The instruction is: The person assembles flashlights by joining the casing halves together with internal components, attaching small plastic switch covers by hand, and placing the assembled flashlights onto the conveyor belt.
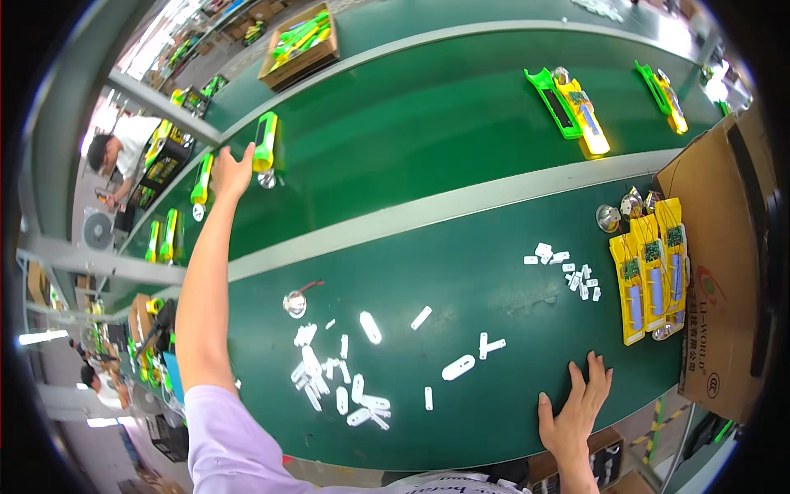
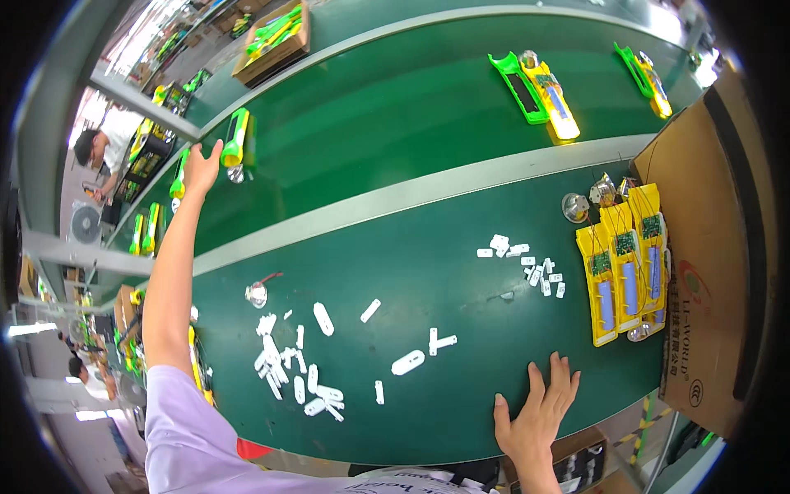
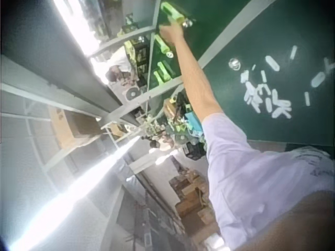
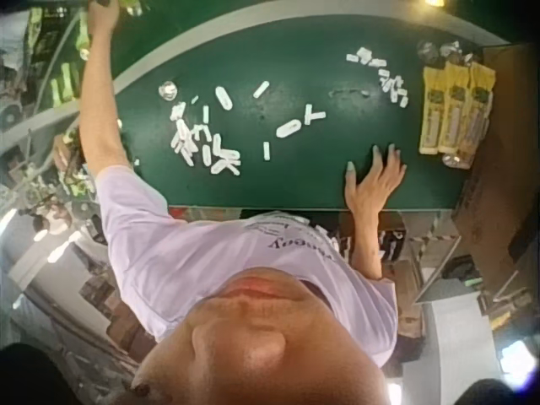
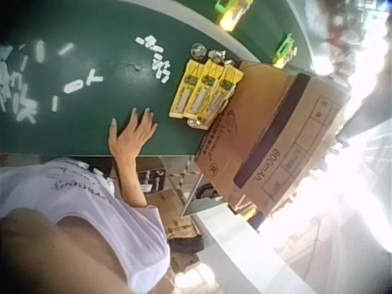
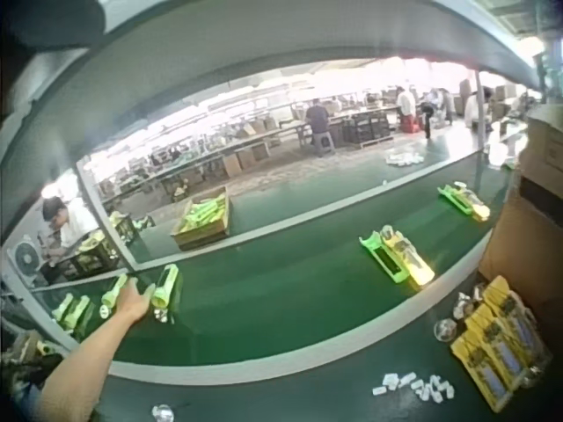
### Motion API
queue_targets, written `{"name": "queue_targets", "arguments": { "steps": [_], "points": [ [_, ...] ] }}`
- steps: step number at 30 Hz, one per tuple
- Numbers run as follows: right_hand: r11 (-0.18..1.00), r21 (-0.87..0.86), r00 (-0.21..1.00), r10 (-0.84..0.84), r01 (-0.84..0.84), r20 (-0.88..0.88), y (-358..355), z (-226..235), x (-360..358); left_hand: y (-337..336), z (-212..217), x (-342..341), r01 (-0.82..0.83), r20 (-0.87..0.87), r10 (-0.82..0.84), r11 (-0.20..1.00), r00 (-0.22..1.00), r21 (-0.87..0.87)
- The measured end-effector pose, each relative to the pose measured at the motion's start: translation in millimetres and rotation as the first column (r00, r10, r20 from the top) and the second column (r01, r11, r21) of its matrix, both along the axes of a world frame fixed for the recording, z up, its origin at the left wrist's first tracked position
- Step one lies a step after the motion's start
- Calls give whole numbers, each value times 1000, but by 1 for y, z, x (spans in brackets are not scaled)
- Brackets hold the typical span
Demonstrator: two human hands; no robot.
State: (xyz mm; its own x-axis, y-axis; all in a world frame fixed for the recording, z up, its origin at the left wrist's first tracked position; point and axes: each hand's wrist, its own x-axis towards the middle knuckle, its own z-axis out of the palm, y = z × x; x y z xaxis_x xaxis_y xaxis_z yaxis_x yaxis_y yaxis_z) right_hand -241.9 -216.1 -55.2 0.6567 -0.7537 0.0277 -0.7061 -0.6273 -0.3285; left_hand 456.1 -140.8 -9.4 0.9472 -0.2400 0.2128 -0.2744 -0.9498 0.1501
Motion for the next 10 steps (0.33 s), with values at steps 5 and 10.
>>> {"name": "queue_targets", "arguments": {
  "steps": [5,10],
  "points": [
    [998,-21,997,52,-51,58,7,5,-12,132,36,-186,510,496,-499,851,711,125],
    [980,-115,963,181,-161,197,12,-10,-21,366,45,-394,333,526,-416,909,742,249]
  ]
}}
